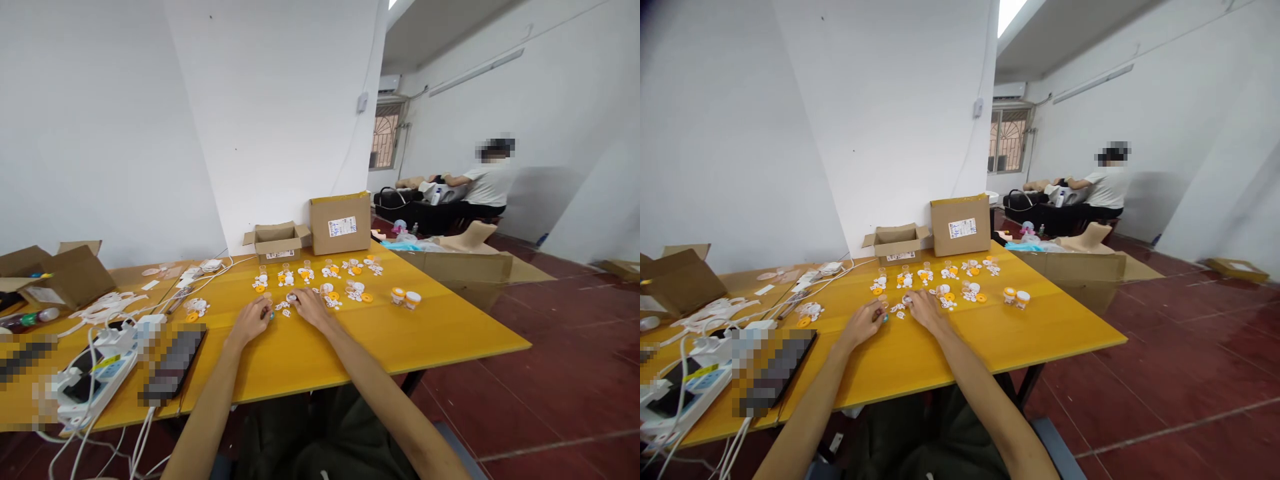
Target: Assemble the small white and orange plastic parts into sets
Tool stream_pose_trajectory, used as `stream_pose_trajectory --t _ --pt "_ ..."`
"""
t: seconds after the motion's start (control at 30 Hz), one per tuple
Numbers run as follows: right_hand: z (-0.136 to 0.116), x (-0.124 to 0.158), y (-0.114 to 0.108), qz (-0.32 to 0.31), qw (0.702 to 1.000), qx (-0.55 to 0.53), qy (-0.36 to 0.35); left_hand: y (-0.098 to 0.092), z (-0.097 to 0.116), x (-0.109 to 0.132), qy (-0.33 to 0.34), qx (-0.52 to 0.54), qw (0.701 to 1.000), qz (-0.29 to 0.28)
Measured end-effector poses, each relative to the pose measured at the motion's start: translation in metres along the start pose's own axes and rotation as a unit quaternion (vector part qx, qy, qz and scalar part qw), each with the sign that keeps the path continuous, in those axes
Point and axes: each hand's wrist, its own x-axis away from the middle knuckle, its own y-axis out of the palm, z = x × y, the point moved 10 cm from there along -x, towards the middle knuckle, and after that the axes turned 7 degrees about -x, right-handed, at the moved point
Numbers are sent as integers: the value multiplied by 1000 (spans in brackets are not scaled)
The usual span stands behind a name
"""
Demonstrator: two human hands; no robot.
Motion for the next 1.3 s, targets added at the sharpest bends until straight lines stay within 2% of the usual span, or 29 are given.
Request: stream_pose_trajectory --t 0.17,0.4,0.57,0.77,1.17,1.3 --pt "0 0 3 -14 999 -21 -21 2 -3 -1 -11 -11 1000 -6" --pt "-6 1 -4 -7 999 -18 -29 0 -5 -2 -16 -26 1000 -2" --pt "-26 3 -8 20 990 -71 -118 1 -1 -2 -15 4 1000 -10" --pt "-49 10 10 0 972 -125 -198 5 2 -4 -4 60 998 -20" --pt "-51 10 17 -18 962 -163 -218 17 -4 -7 -10 179 982 -53" --pt "-49 9 20 -28 962 -166 -215 18 -7 -7 -13 171 983 -56"
